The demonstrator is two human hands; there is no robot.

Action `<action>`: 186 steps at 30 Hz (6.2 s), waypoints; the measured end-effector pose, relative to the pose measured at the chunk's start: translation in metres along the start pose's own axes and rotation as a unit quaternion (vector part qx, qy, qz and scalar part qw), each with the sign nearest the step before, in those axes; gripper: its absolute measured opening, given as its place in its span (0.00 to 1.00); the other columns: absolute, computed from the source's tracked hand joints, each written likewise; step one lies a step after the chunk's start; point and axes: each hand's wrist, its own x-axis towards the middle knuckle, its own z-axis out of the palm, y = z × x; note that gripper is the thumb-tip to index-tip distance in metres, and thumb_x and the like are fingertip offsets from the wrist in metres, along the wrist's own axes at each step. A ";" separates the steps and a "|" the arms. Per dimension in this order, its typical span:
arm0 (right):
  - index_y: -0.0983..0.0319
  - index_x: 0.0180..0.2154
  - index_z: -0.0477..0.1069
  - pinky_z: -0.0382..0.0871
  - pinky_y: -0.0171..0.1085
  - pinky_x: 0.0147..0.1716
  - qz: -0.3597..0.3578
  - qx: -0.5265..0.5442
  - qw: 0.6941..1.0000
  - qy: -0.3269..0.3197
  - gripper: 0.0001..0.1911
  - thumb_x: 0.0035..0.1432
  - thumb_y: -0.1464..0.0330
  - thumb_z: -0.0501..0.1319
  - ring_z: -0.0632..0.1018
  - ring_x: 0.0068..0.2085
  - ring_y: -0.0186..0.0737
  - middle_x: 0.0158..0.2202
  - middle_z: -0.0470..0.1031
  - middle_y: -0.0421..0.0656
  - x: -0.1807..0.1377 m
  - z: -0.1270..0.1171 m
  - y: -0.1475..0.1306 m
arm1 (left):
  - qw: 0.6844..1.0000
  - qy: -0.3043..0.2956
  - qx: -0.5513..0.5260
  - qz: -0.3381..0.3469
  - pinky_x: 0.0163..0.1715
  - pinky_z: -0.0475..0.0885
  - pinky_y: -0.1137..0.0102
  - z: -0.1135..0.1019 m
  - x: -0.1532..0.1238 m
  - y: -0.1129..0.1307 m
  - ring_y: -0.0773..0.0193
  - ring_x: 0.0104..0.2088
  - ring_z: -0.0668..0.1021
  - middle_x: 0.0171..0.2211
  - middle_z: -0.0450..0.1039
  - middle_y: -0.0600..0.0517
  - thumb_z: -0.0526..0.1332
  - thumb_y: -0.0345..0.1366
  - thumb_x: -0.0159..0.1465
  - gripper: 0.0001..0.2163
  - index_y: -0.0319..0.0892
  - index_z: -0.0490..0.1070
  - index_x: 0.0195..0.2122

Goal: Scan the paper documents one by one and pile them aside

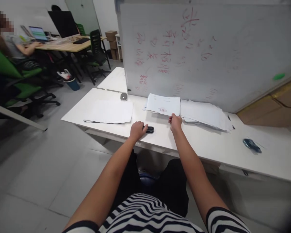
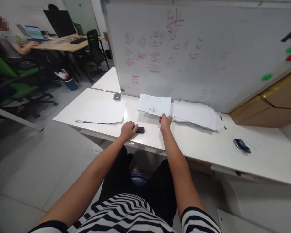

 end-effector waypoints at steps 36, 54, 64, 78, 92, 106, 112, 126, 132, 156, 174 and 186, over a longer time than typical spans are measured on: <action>0.69 0.50 0.65 0.63 0.43 0.40 -0.210 -0.725 0.656 0.007 0.18 0.62 0.74 0.46 0.75 0.43 0.52 0.39 0.73 0.59 0.083 -0.126 -0.032 | 1.000 0.005 -0.012 -0.014 0.32 0.59 0.64 -0.003 0.006 -0.003 0.57 0.35 0.71 0.30 0.70 0.46 0.44 0.46 0.68 0.19 0.44 0.68 0.29; 0.60 0.65 0.47 0.48 0.48 0.58 -0.212 -0.751 0.619 -0.089 0.31 0.64 0.55 0.45 0.75 0.48 0.47 0.42 0.77 0.49 0.085 -0.137 -0.053 | 0.999 0.039 -0.003 -0.006 0.29 0.55 0.66 0.001 0.006 -0.004 0.60 0.32 0.69 0.28 0.68 0.47 0.46 0.45 0.68 0.19 0.42 0.67 0.26; 0.66 0.66 0.35 0.52 0.54 0.55 -0.156 -0.717 0.678 -0.040 0.53 0.53 0.40 0.51 0.74 0.49 0.57 0.45 0.74 0.56 0.083 -0.124 -0.049 | 0.999 0.034 0.014 -0.001 0.30 0.56 0.66 0.000 0.006 -0.004 0.60 0.32 0.70 0.28 0.69 0.47 0.46 0.45 0.68 0.19 0.42 0.68 0.27; 0.66 0.52 0.62 0.65 0.43 0.39 -0.147 -0.763 0.625 -0.075 0.33 0.56 0.47 0.54 0.74 0.47 0.56 0.43 0.73 0.57 0.090 -0.089 -0.044 | 0.999 0.047 0.019 0.004 0.30 0.55 0.67 0.002 0.006 -0.005 0.61 0.33 0.70 0.28 0.69 0.47 0.45 0.45 0.69 0.19 0.42 0.67 0.27; 0.61 0.54 0.65 0.65 0.41 0.38 -0.161 -0.756 0.631 -0.062 0.26 0.63 0.54 0.47 0.75 0.45 0.51 0.44 0.75 0.55 0.094 -0.099 -0.052 | 0.998 0.050 0.036 -0.003 0.30 0.56 0.67 0.004 0.006 -0.006 0.61 0.33 0.70 0.29 0.70 0.48 0.45 0.45 0.69 0.19 0.43 0.67 0.28; 0.61 0.50 0.70 0.68 0.42 0.41 -0.305 -0.484 0.820 -0.021 0.22 0.65 0.57 0.47 0.76 0.42 0.49 0.39 0.78 0.50 -0.027 -0.135 -0.088 | 0.998 0.051 0.024 0.012 0.34 0.60 0.66 -0.006 0.008 -0.006 0.57 0.37 0.72 0.31 0.72 0.44 0.44 0.45 0.68 0.20 0.41 0.70 0.30; 0.60 0.46 0.73 0.72 0.45 0.44 -0.316 -0.136 0.928 -0.144 0.24 0.57 0.50 0.59 0.77 0.46 0.48 0.45 0.78 0.45 -0.117 -0.145 -0.104 | 0.980 0.135 -0.116 0.085 0.55 0.56 0.56 -0.032 -0.008 0.011 0.50 0.58 0.65 0.54 0.67 0.39 0.48 0.45 0.67 0.19 0.40 0.69 0.49; 0.60 0.44 0.74 0.72 0.53 0.49 -0.192 -0.021 0.946 -0.259 0.23 0.49 0.53 0.67 0.78 0.46 0.49 0.44 0.79 0.46 -0.157 -0.132 -0.073 | 0.832 -0.007 -0.553 -0.038 0.28 0.68 0.72 -0.126 -0.072 0.069 0.68 0.25 0.71 0.23 0.70 0.55 0.62 0.48 0.58 0.14 0.42 0.72 0.26; 0.60 0.43 0.75 0.70 0.51 0.50 -0.189 -0.008 0.953 -0.238 0.22 0.49 0.54 0.67 0.78 0.47 0.49 0.45 0.79 0.46 -0.159 -0.126 -0.064 | 0.825 0.041 -0.558 -0.082 0.28 0.66 0.73 -0.124 -0.073 0.068 0.69 0.25 0.70 0.21 0.68 0.56 0.66 0.47 0.54 0.14 0.42 0.69 0.23; 0.50 0.59 0.62 0.68 0.55 0.56 -0.202 0.013 0.952 0.229 0.28 0.58 0.54 0.55 0.70 0.58 0.50 0.57 0.69 0.40 -0.199 -0.272 0.072 | 0.948 0.183 -0.156 0.206 0.41 0.62 0.66 -0.067 0.126 0.207 0.58 0.44 0.73 0.40 0.73 0.46 0.49 0.41 0.68 0.13 0.43 0.71 0.41; 0.63 0.45 0.75 0.63 0.53 0.56 -0.052 0.123 0.978 0.161 0.27 0.45 0.55 0.69 0.76 0.51 0.51 0.46 0.78 0.49 -0.217 -0.317 0.059 | 0.746 -0.395 -0.497 0.200 0.41 0.69 0.67 -0.015 -0.034 0.245 0.61 0.40 0.75 0.41 0.76 0.48 0.48 0.53 0.66 0.23 0.41 0.73 0.44; 0.61 0.45 0.72 0.67 0.51 0.52 -0.090 0.092 0.992 0.010 0.21 0.51 0.58 0.67 0.77 0.48 0.49 0.46 0.78 0.48 -0.221 -0.198 0.055 | 0.847 -0.197 -0.493 0.005 0.26 0.62 0.73 -0.065 -0.073 0.133 0.69 0.25 0.67 0.20 0.64 0.56 0.59 0.51 0.60 0.19 0.39 0.68 0.22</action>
